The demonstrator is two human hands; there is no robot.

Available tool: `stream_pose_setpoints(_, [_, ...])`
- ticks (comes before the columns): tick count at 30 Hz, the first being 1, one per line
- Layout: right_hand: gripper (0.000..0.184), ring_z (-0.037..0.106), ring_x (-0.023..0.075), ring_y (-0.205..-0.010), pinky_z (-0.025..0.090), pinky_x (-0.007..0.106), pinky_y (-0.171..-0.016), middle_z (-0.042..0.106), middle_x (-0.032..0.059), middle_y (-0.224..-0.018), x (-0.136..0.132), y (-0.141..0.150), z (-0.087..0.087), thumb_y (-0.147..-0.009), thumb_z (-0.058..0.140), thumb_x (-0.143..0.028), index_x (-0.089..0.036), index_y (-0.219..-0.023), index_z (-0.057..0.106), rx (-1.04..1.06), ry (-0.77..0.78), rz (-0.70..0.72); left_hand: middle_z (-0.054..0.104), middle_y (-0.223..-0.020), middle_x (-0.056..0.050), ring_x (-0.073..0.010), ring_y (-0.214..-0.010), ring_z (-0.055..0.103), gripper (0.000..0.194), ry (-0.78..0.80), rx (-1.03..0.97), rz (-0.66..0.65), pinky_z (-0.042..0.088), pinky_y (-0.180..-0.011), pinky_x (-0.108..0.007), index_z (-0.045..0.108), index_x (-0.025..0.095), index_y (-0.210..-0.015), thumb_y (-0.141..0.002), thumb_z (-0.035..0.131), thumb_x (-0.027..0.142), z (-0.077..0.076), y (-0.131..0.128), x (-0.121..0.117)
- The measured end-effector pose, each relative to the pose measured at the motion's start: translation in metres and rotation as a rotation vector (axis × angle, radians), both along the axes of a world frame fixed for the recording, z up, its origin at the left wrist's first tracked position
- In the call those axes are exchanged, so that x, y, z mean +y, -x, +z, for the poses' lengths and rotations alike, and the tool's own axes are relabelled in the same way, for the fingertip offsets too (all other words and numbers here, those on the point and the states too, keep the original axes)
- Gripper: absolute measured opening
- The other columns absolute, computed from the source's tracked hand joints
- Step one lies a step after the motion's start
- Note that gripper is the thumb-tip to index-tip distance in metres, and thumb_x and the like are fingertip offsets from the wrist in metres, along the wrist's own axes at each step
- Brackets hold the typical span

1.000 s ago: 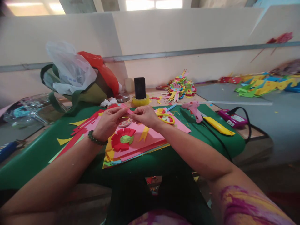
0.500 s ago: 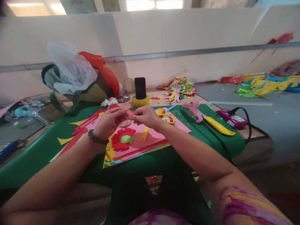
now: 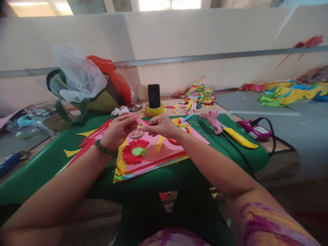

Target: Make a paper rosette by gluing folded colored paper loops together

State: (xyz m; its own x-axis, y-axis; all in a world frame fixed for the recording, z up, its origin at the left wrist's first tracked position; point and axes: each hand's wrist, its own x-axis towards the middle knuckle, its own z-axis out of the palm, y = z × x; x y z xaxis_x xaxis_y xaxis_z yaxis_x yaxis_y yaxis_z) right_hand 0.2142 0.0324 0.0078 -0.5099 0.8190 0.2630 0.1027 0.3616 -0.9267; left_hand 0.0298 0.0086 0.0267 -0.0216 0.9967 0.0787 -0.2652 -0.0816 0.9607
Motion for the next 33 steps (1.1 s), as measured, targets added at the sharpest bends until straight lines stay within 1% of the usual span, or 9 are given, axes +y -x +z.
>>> stream_pose_setpoints(3, [0.030,0.054,0.0087,-0.054,0.045,0.023,-0.052,0.062,-0.0007,-0.064,0.001,-0.004,-0.002,-0.070,0.080,-0.042,-0.015,-0.075,0.068,-0.003,-0.223,-0.032,0.062,-0.057,0.002,-0.0073,-0.052,0.058,0.020,0.059,0.017,-0.047,0.047,-0.052,-0.017,0.066,0.015,-0.063,-0.059,0.085,0.017,0.003,0.005,0.002])
stream_pose_setpoints(7, [0.016,0.051,0.0061,-0.058,0.045,0.022,-0.056,0.063,0.0011,-0.088,-0.002,-0.006,-0.003,-0.082,0.070,-0.026,-0.018,-0.096,0.069,0.005,-0.548,-0.130,0.064,-0.059,0.000,-0.0097,-0.055,0.061,0.021,0.115,0.085,-0.137,0.048,-0.053,-0.020,0.067,0.014,-0.066,-0.061,0.086,0.019,0.003,0.007,0.001])
stream_pose_setpoints(12, [0.013,0.059,0.0120,-0.074,0.050,0.025,-0.067,0.062,0.0031,-0.086,-0.001,-0.003,-0.006,-0.089,0.061,-0.021,-0.020,-0.082,0.073,-0.038,-0.768,-0.033,0.065,-0.062,-0.003,-0.0093,-0.054,0.058,0.030,0.117,0.144,-0.210,0.042,-0.049,-0.019,0.067,0.012,-0.064,-0.053,0.090,0.028,-0.002,0.003,-0.002])
stream_pose_setpoints(14, [0.016,0.059,0.0126,-0.074,0.049,0.026,-0.067,0.062,0.0031,-0.082,0.001,-0.001,-0.008,-0.088,0.063,-0.026,-0.018,-0.078,0.072,-0.030,-0.720,-0.015,0.066,-0.063,-0.003,-0.0100,-0.056,0.059,0.034,0.116,0.170,-0.200,0.042,-0.049,-0.019,0.069,0.011,-0.065,-0.049,0.092,0.031,-0.003,0.001,-0.003])
stream_pose_setpoints(17, [0.026,0.056,0.0110,-0.065,0.046,0.025,-0.059,0.060,0.0019,-0.076,0.004,0.000,-0.008,-0.085,0.066,-0.039,-0.016,-0.076,0.071,-0.007,-0.507,0.012,0.064,-0.062,-0.002,-0.0089,-0.055,0.056,0.036,0.090,0.213,-0.187,0.039,-0.049,-0.019,0.070,0.012,-0.065,-0.046,0.092,0.034,-0.004,0.000,-0.004])
stream_pose_setpoints(20, [0.034,0.052,0.0101,-0.059,0.041,0.024,-0.054,0.059,0.0000,-0.066,0.004,0.001,-0.006,-0.079,0.069,-0.048,-0.014,-0.075,0.069,0.003,-0.305,0.027,0.061,-0.060,-0.001,-0.0072,-0.053,0.050,0.034,0.035,0.245,-0.185,0.036,-0.049,-0.020,0.071,0.012,-0.065,-0.049,0.090,0.035,-0.003,-0.001,-0.006])
stream_pose_setpoints(24, [0.034,0.047,0.0090,-0.057,0.036,0.023,-0.052,0.058,-0.0011,-0.061,0.002,-0.001,-0.001,-0.074,0.069,-0.047,-0.014,-0.072,0.067,-0.018,-0.145,0.018,0.055,-0.055,0.001,-0.0069,-0.050,0.043,0.028,-0.050,0.330,-0.198,0.030,-0.046,-0.021,0.072,0.012,-0.066,-0.057,0.083,0.036,-0.004,-0.002,-0.008])
stream_pose_setpoints(27, [0.030,0.044,0.0078,-0.055,0.033,0.023,-0.051,0.055,-0.0021,-0.059,0.000,-0.001,0.000,-0.074,0.067,-0.043,-0.014,-0.067,0.064,-0.067,-0.090,0.000,0.055,-0.054,0.000,-0.0080,-0.050,0.042,0.020,-0.143,0.468,-0.173,0.031,-0.047,-0.022,0.070,0.013,-0.061,-0.062,0.075,0.032,-0.004,-0.002,-0.009])
stream_pose_setpoints(33, [0.023,0.046,0.0090,-0.056,0.034,0.023,-0.051,0.056,-0.0020,-0.058,-0.002,0.005,-0.004,-0.071,0.063,-0.036,-0.016,-0.062,0.060,-0.066,-0.115,-0.074,0.056,-0.053,0.000,-0.0103,-0.053,0.045,0.015,-0.271,0.658,-0.086,0.034,-0.048,-0.022,0.067,0.016,-0.056,-0.064,0.064,0.029,-0.005,-0.003,-0.009])
